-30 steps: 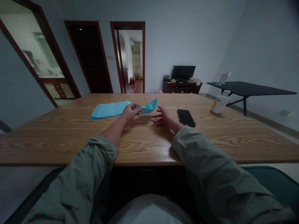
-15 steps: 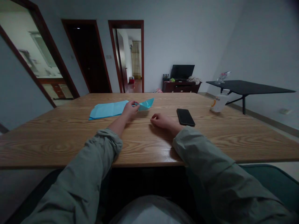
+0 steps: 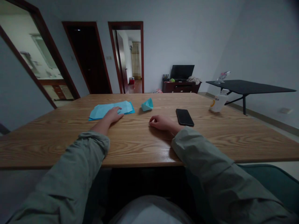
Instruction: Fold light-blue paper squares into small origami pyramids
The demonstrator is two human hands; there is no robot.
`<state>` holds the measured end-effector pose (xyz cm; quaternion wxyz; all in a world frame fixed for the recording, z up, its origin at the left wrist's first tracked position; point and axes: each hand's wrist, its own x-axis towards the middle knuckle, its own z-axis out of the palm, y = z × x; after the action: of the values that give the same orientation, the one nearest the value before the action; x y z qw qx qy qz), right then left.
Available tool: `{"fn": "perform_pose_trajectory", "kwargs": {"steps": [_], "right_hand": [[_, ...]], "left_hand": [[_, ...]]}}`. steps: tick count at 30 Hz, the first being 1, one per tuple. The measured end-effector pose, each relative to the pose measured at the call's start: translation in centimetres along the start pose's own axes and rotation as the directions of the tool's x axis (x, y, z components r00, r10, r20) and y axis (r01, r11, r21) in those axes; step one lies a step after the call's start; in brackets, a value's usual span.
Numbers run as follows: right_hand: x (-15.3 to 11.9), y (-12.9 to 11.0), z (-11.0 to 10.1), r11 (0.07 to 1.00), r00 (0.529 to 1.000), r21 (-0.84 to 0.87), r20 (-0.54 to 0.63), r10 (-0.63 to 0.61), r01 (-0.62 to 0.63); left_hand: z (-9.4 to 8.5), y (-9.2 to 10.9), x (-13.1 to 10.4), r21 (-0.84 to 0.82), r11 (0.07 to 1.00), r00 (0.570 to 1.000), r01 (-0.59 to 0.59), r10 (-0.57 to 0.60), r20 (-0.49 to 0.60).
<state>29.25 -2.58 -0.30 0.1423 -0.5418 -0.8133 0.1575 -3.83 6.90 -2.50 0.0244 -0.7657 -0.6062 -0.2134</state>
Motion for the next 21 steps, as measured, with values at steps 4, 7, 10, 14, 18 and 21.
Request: {"fn": "perform_pose_trajectory", "kwargs": {"steps": [4,7,10,14,18,21], "right_hand": [[0.0,0.1,0.1,1.0,1.0,-0.003,0.003,0.005,-0.005],[-0.1,0.1,-0.1,1.0,1.0,-0.002,0.01,0.016,-0.016],[-0.3,-0.1,-0.3,1.0,1.0,-0.01,0.01,0.014,-0.013],[-0.4,-0.2,-0.4,1.0,1.0,-0.019,0.015,0.014,-0.014],[-0.2,0.0,-0.2,1.0,1.0,-0.013,0.011,0.013,-0.013],[-0.2,0.1,-0.1,1.0,1.0,-0.009,0.01,0.014,-0.013]], "left_hand": [[0.2,-2.2,-0.1,0.038,0.993,0.989,0.11,-0.113,0.09],[0.1,-2.0,0.1,0.056,0.988,0.986,0.144,-0.148,0.08],[-0.4,-1.5,0.0,0.066,0.982,0.983,0.177,-0.18,0.033],[-1.2,-1.3,-0.3,0.067,0.965,0.966,0.252,-0.247,-0.076],[-1.9,-1.4,-0.7,0.051,0.947,0.936,0.316,-0.303,-0.178],[-2.4,-1.0,-0.9,0.043,0.925,0.899,0.378,-0.356,-0.254]]}}
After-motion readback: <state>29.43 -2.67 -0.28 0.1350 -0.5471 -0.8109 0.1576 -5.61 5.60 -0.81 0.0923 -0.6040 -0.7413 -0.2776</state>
